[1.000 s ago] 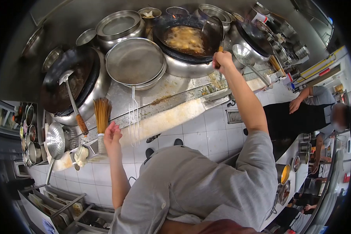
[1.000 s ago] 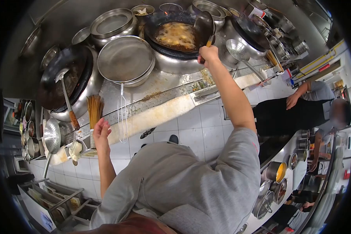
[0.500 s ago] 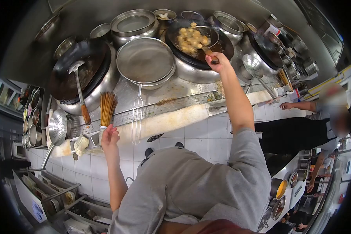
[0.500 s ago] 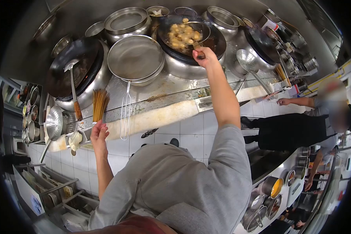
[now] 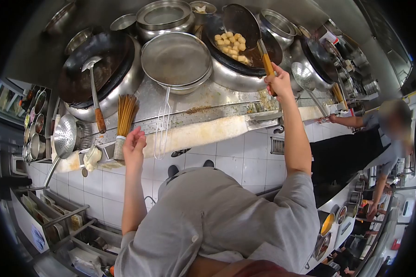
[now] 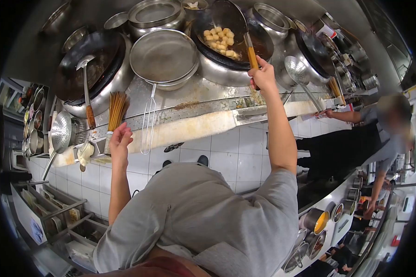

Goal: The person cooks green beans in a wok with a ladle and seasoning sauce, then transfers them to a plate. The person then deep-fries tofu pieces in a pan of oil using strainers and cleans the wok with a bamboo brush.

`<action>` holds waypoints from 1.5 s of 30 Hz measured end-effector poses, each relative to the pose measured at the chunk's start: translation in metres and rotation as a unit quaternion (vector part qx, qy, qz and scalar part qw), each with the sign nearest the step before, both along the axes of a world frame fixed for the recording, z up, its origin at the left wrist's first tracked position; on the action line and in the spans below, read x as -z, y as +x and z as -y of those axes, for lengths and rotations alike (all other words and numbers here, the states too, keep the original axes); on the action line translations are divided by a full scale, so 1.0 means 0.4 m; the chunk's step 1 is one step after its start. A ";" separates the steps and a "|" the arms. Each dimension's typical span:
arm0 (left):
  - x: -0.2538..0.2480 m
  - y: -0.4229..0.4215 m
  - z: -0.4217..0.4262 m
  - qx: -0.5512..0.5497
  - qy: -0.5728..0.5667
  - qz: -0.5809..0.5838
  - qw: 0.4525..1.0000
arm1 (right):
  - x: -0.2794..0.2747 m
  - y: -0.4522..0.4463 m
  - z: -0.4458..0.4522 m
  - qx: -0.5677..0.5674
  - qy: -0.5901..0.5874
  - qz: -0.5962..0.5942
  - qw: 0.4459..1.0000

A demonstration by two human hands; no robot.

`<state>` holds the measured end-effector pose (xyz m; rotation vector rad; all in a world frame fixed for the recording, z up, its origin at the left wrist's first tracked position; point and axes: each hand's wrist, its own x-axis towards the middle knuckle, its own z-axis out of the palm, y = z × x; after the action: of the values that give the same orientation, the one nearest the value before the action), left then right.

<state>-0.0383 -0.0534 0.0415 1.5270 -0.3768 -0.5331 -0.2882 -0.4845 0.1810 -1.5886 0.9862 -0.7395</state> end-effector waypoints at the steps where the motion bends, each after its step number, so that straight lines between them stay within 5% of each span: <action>1: 0.003 0.003 0.004 0.009 0.000 -0.001 1.000 | -0.002 0.002 -0.004 -0.001 -0.025 -0.013 1.000; 5: 0.006 0.008 0.024 0.024 -0.004 0.004 1.000 | -0.023 0.006 -0.040 0.013 -0.052 -0.032 0.998; 13: 0.062 -0.002 0.059 0.105 0.079 -0.019 0.991 | -0.087 -0.044 -0.114 0.018 0.112 0.028 0.993; 16: 0.052 -0.020 0.070 0.134 0.043 -0.183 0.973 | -0.083 -0.070 -0.099 0.027 0.067 -0.020 0.997; 23: 0.056 -0.038 0.108 0.223 -0.069 -0.333 0.913 | -0.072 -0.101 0.001 0.089 -0.048 -0.028 0.995; 29: 0.084 -0.071 0.136 0.249 -0.066 -0.343 0.903 | -0.048 -0.039 0.128 0.170 -0.096 -0.105 0.975; 36: 0.066 -0.075 0.093 0.212 -0.092 -0.341 0.911 | -0.042 0.020 0.121 0.129 0.199 -0.042 0.971; 45: 0.044 -0.082 0.077 0.195 -0.095 -0.319 0.923 | 0.045 0.196 0.185 0.062 0.441 0.220 0.868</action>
<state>-0.0712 -0.0843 0.0239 1.0143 -0.2111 -1.2301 -0.2099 -0.5587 0.1631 -0.5282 0.8904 -0.5666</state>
